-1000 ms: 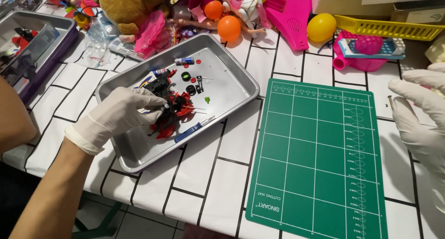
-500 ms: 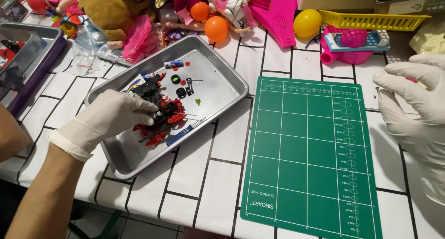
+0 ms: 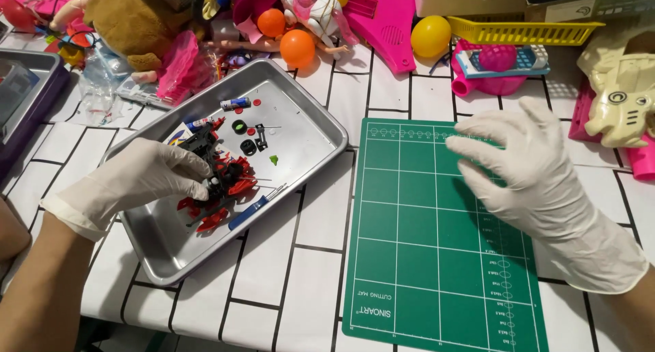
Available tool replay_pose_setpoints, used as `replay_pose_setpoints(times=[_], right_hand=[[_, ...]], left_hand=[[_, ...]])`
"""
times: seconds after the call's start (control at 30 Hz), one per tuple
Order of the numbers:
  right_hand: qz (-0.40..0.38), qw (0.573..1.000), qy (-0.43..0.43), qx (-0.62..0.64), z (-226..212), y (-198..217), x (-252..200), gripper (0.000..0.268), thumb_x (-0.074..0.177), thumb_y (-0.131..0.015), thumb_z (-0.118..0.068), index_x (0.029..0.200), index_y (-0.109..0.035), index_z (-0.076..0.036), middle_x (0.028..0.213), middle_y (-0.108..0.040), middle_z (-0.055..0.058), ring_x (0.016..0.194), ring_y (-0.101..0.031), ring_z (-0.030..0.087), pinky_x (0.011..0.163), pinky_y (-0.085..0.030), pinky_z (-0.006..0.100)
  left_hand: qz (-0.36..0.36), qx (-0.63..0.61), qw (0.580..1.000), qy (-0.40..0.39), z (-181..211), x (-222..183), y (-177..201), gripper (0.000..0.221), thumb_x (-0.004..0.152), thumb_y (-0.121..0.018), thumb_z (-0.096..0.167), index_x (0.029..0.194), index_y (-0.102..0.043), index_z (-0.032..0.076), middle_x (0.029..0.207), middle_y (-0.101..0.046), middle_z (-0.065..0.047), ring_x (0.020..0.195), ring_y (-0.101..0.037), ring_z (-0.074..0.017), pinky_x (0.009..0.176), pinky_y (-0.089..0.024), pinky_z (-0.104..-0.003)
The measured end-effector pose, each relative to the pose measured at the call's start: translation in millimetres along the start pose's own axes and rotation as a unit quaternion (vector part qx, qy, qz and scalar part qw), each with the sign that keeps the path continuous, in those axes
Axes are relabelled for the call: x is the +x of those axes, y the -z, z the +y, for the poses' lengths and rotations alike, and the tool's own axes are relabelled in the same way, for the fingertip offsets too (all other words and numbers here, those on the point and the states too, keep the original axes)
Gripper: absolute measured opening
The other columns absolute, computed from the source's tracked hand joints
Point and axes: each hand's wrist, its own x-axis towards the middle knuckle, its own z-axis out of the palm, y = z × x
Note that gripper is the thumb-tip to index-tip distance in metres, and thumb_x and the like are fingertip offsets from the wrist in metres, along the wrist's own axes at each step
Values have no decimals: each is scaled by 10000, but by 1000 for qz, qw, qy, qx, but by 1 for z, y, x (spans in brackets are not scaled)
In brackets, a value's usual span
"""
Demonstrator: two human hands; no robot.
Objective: Assembling a toy car kit by fitting gears, a motor, and other components into the chassis using hands and a small tool.
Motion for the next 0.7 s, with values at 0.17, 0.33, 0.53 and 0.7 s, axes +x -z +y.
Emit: replay_pose_setpoints(times=[0.17,0.33,0.53,0.7], right_hand=[[-9,998,36,57,-13,-14,36,248,883,-730,-185,1131,-727,-187,1204,-731,28,1131,-679,275,1180,-335,516],[1,994,78,82,-25,-33,68,238,877,-724,-161,1109,-706,-207,1180,-735,26,1088,-702,256,1157,-348,529],[-6,988,130,86,-42,-57,116,225,872,-698,-205,1095,-728,-222,1163,-730,36,1073,-695,257,1096,-428,539],[-74,977,181,79,-61,-99,152,244,850,-687,-350,1075,-709,-259,1118,-717,-19,1064,-669,260,1030,-415,591]], left_hand=[[-2,77,996,-41,-13,3,3,409,723,-912,203,1125,-862,156,1100,-862,-20,1006,-761,-81,965,-547,-221],[37,261,948,-181,-41,21,-7,492,741,-814,475,1166,-785,228,1075,-817,24,980,-761,-199,917,-556,-328],[139,201,884,-399,-60,19,-13,222,790,-794,354,935,-811,187,749,-732,-17,627,-654,-276,624,-524,-392],[254,114,867,-413,-80,13,-28,274,751,-832,268,1006,-802,172,823,-789,18,696,-726,-162,653,-558,-296]])
